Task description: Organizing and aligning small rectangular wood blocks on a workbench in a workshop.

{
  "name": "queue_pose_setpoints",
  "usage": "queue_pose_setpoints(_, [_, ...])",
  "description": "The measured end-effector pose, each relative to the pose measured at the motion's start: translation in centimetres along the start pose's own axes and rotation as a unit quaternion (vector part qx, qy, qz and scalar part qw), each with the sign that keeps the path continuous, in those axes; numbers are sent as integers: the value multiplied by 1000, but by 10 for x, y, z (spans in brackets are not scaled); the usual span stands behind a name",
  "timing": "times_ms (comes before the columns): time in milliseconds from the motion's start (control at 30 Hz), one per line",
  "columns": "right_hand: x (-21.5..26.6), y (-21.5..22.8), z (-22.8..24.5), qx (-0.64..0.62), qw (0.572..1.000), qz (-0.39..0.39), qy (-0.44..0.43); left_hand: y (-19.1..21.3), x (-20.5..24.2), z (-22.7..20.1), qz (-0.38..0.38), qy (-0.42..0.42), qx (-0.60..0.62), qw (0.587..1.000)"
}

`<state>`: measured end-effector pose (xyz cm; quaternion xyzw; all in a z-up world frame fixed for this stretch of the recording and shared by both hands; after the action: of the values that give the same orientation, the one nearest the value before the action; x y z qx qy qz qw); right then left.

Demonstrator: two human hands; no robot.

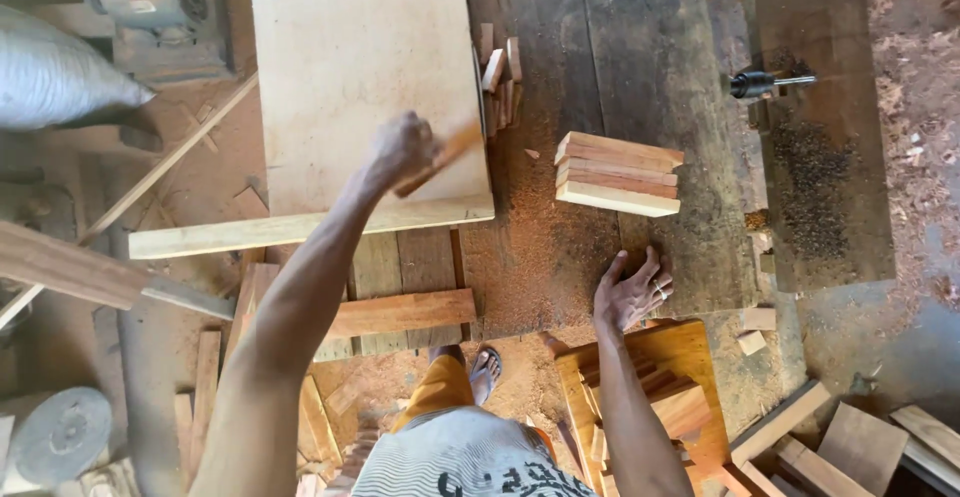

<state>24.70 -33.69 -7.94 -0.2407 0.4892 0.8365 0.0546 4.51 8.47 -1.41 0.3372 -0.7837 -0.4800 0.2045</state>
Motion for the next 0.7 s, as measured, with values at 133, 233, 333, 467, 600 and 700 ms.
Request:
queue_pose_setpoints(133, [-3,9,11,-12,999,23,-47,23,17,33,-94,263,195,940])
queue_pose_setpoints(233, [1,8,6,-19,1000,-3,-16,22,35,61,-128,253,129,950])
queue_pose_setpoints(333, [4,0,1,-5,1000,-10,-6,17,47,75,-208,47,-20,977])
queue_pose_setpoints(467, [4,2,1,5,1000,-4,-5,38,46,48,-249,-173,-159,940])
queue_pose_setpoints(600, [0,3,10,-15,1000,-9,-25,39,52,22,-49,-66,-160,984])
queue_pose_setpoints(700, [1,5,4,-12,1000,-6,-14,12,78,16,-8,45,-116,992])
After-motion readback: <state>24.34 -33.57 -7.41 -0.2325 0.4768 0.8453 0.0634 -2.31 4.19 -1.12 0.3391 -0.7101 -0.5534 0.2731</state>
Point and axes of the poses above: each hand's wrist, its own x-axis away from the middle knuckle, its own y-axis out of the back of the hand, z = x × y, the point moved 2 cm from there along -x, towards the middle knuckle, and after that the axes turned 14 degrees about -z, right-handed, at the moved point
